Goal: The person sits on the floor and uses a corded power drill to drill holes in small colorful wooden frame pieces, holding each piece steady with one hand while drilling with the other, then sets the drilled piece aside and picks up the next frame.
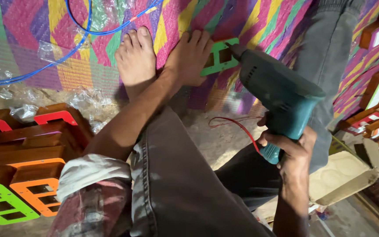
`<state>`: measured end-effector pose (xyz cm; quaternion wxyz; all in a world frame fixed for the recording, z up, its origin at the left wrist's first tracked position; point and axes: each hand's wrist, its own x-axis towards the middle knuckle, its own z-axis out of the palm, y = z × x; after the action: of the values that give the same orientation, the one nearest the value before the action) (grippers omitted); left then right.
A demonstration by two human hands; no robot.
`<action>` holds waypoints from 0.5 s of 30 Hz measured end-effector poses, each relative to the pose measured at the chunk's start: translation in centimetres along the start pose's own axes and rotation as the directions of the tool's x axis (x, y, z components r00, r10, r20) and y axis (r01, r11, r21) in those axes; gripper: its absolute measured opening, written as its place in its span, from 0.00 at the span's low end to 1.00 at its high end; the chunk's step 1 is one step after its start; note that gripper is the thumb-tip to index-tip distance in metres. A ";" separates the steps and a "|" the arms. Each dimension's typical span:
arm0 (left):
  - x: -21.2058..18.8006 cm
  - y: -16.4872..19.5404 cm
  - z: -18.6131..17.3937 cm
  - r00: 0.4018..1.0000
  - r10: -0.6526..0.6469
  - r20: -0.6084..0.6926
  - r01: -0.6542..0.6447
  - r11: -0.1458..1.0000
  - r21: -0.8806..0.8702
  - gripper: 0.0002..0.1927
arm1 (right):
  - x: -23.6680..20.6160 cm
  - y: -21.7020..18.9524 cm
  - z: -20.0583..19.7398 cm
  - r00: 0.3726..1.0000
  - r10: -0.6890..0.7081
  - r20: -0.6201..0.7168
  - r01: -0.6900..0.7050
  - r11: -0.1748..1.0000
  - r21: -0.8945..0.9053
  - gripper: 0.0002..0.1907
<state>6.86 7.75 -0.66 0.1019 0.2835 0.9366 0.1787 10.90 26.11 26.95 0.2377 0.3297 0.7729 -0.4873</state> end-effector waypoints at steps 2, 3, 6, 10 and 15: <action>-0.1 -0.1 0.0 1.000 -0.001 0.006 0.001 1.000 -0.015 0.49 | 0.0 0.0 0.0 1.000 0.002 -0.008 -0.002 1.000 -0.008 0.23; -0.1 -0.1 0.1 1.000 -0.002 0.015 0.002 1.000 -0.025 0.49 | 0.1 0.1 0.0 1.000 0.005 -0.007 -0.006 1.000 -0.008 0.23; -0.1 -0.2 0.1 1.000 0.008 0.011 -0.007 0.999 -0.034 0.49 | 0.4 0.1 -0.1 1.000 -0.005 0.001 0.005 1.000 -0.001 0.23; -0.3 -0.2 0.2 1.000 0.003 -0.031 -0.004 1.000 -0.019 0.50 | 0.7 0.1 -0.2 0.999 -0.026 0.030 0.026 1.000 -0.011 0.24; -0.5 -0.2 0.4 0.999 0.008 -0.038 -0.009 1.000 -0.026 0.49 | 1.3 -0.9 -0.6 0.998 -0.010 0.057 0.015 0.996 -0.085 0.22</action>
<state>7.24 7.41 -1.08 0.0871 0.2826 0.9348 0.1969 9.29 26.73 26.85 0.2702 0.3003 0.7882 -0.4643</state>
